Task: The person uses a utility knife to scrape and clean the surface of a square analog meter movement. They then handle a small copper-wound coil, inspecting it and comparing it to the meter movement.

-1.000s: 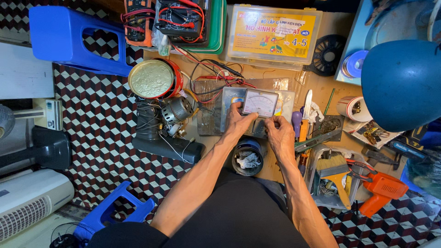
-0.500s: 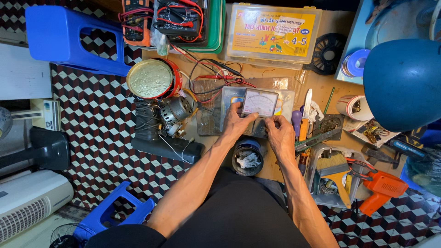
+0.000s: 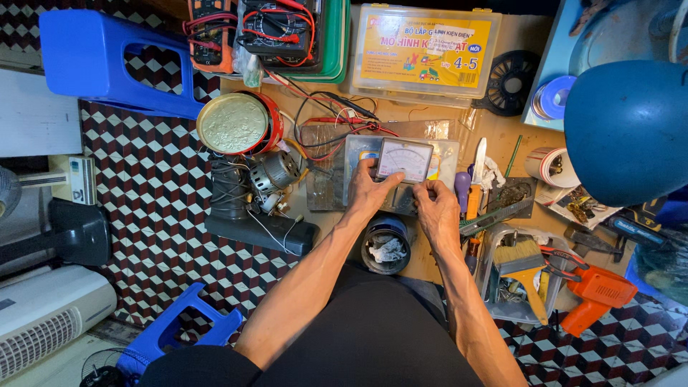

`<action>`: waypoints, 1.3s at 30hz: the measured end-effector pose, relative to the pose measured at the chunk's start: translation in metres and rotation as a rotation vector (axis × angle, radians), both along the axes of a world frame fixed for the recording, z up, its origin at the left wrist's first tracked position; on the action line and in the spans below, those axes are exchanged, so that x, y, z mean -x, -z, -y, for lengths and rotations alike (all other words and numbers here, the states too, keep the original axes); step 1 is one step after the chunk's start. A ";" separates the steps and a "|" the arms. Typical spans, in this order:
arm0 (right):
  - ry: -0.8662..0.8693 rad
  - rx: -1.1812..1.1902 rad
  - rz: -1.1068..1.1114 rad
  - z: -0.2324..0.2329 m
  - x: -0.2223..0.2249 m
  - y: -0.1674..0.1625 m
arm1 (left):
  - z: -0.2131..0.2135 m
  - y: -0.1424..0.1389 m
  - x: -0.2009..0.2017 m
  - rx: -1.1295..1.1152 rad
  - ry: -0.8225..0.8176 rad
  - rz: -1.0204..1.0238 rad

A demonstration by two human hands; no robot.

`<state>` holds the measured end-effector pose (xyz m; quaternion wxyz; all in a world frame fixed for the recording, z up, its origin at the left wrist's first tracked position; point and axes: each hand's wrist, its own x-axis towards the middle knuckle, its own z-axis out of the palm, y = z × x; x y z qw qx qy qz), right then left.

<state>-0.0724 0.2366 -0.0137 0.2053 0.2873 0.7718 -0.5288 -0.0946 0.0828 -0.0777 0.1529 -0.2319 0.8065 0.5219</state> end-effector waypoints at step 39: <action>0.107 0.277 -0.165 0.005 0.076 -0.021 | 0.029 -0.042 0.148 -0.380 0.114 -0.056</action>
